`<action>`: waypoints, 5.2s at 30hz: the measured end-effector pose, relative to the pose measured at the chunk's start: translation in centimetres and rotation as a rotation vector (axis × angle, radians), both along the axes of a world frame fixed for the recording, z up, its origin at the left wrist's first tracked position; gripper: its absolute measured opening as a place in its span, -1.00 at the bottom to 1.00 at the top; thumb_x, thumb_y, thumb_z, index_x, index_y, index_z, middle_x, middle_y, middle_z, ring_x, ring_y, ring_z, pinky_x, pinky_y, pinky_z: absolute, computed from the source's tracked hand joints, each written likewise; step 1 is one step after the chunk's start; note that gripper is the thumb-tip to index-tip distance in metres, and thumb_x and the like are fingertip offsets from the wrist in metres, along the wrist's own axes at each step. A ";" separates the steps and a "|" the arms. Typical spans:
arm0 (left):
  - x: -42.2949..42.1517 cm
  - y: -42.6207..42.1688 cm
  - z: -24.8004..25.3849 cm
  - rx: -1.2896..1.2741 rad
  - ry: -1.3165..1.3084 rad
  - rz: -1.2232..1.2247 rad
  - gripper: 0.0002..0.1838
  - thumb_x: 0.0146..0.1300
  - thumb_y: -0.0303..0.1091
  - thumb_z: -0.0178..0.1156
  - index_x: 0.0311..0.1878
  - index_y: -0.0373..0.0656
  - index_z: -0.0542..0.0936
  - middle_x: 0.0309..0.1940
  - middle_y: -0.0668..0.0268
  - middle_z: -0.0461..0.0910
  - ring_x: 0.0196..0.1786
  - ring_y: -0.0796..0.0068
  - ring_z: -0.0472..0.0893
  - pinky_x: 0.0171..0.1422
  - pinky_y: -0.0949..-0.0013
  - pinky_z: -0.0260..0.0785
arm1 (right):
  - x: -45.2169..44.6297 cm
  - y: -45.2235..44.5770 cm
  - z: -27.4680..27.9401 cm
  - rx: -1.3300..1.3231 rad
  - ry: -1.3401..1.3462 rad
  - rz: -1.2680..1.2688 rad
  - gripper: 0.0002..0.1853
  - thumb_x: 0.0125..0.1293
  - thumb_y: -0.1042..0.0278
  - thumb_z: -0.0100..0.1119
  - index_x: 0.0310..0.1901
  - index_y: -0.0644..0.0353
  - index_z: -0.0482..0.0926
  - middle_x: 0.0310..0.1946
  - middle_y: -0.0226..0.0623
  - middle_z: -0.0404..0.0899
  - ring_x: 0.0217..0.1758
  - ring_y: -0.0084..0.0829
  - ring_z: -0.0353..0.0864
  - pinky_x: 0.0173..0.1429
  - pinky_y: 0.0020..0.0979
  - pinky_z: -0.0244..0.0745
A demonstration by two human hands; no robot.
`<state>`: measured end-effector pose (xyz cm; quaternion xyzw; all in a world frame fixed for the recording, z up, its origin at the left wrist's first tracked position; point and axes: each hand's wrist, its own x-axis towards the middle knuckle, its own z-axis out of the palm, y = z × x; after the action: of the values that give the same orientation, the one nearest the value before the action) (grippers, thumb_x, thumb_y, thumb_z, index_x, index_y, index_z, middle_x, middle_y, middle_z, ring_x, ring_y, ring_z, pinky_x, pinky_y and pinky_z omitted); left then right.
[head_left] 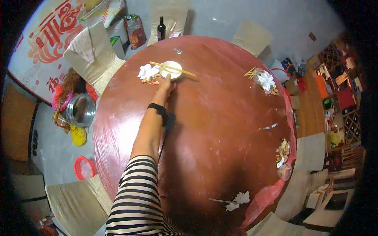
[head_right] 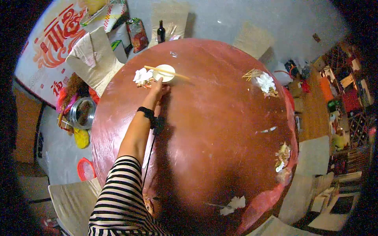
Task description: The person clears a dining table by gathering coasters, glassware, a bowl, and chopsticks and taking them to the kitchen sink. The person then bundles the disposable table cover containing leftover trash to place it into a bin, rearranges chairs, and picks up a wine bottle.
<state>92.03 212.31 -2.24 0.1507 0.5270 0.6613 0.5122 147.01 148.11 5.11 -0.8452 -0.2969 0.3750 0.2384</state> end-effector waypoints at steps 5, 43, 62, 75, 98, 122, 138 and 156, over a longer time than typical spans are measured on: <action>-0.3 -0.3 2.0 0.024 -0.006 -0.043 -0.66 0.17 -0.50 -0.02 0.05 -0.26 0.33 -0.13 0.06 0.48 -0.20 0.22 0.54 -0.30 0.26 0.57 | 2.9 -2.4 2.1 0.061 -0.106 -0.100 -0.87 0.26 0.40 0.10 -0.21 0.24 0.49 -0.46 -0.42 0.45 -0.40 -0.61 0.43 -0.37 -0.57 0.34; 27.1 -57.4 33.2 0.096 -0.003 -1.178 -0.44 0.11 -0.42 -0.02 0.24 -0.20 0.20 0.01 0.09 0.48 -0.05 0.20 0.58 0.03 0.13 0.51 | -3.6 1.3 28.7 1.127 -0.332 0.809 -0.73 0.24 0.53 0.05 0.00 0.25 0.48 -0.28 -0.23 0.51 -0.30 -0.36 0.55 -0.27 -0.40 0.43; 15.4 -100.0 23.4 -0.117 -0.033 -0.244 -0.37 -0.03 -0.50 0.01 0.21 -0.18 0.16 0.03 0.18 0.36 0.10 0.33 0.45 0.03 0.23 0.49 | -25.9 -17.5 22.7 1.266 0.165 2.079 -0.80 0.02 0.50 0.16 -0.25 0.17 0.57 -0.31 -0.22 0.52 -0.25 -0.28 0.54 -0.18 -0.33 0.46; 5.3 -138.2 19.9 -0.097 -0.320 0.657 -0.26 0.02 -0.59 -0.07 0.35 -0.16 -0.01 0.27 0.09 0.13 0.30 0.10 0.27 0.21 -0.05 0.35 | -46.0 -38.2 13.3 1.180 0.261 1.939 -0.80 0.34 0.36 -0.09 -0.36 0.31 0.42 -0.50 -0.19 0.34 -0.49 -0.29 0.37 -0.37 -0.33 0.30; -9.2 -169.3 21.2 0.125 -0.152 2.006 -0.40 0.12 -0.37 0.02 0.28 -0.13 0.16 0.17 0.17 0.36 0.16 0.22 0.45 0.08 0.20 0.45 | -95.6 -75.1 9.7 0.276 0.449 3.133 -0.74 0.32 0.24 -0.07 -0.19 0.27 0.48 -0.42 -0.02 0.55 -0.31 -0.02 0.55 -0.22 -0.15 0.43; -46.4 -203.0 22.6 0.164 -0.044 1.982 -0.32 0.11 -0.25 0.14 0.30 -0.09 0.14 0.20 0.13 0.31 0.15 0.22 0.45 0.12 0.19 0.44 | -124.0 -112.4 10.9 -0.637 0.547 3.004 -0.70 0.39 0.31 -0.19 0.03 0.22 0.45 -0.56 -0.40 0.48 -0.65 -0.67 0.38 -0.55 -0.59 0.33; -68.1 -231.1 16.9 0.053 -0.252 1.701 -0.32 0.12 -0.34 0.09 0.32 -0.05 0.08 0.25 0.20 0.20 0.21 0.23 0.40 0.21 0.07 0.38 | -147.2 -143.6 6.8 -0.701 0.817 2.545 -0.69 0.32 0.36 -0.14 0.07 0.19 0.39 -0.60 -0.36 0.45 -0.75 -0.69 0.27 -0.69 -0.64 0.14; -99.4 -253.7 13.1 0.221 -0.146 1.830 -0.46 0.13 -0.49 -0.02 0.22 -0.29 0.14 0.04 0.17 0.34 0.19 0.34 0.35 0.20 0.22 0.37 | -187.8 -175.7 8.9 -0.599 0.864 2.680 -0.63 0.26 0.38 -0.15 0.10 0.24 0.36 -0.58 -0.41 0.41 -0.69 -0.74 0.27 -0.65 -0.68 0.13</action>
<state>-7.38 -41.40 10.83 -0.3185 0.3408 0.8627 -0.1954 -40.83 -27.63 13.98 0.2258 -0.6706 0.5818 -0.4011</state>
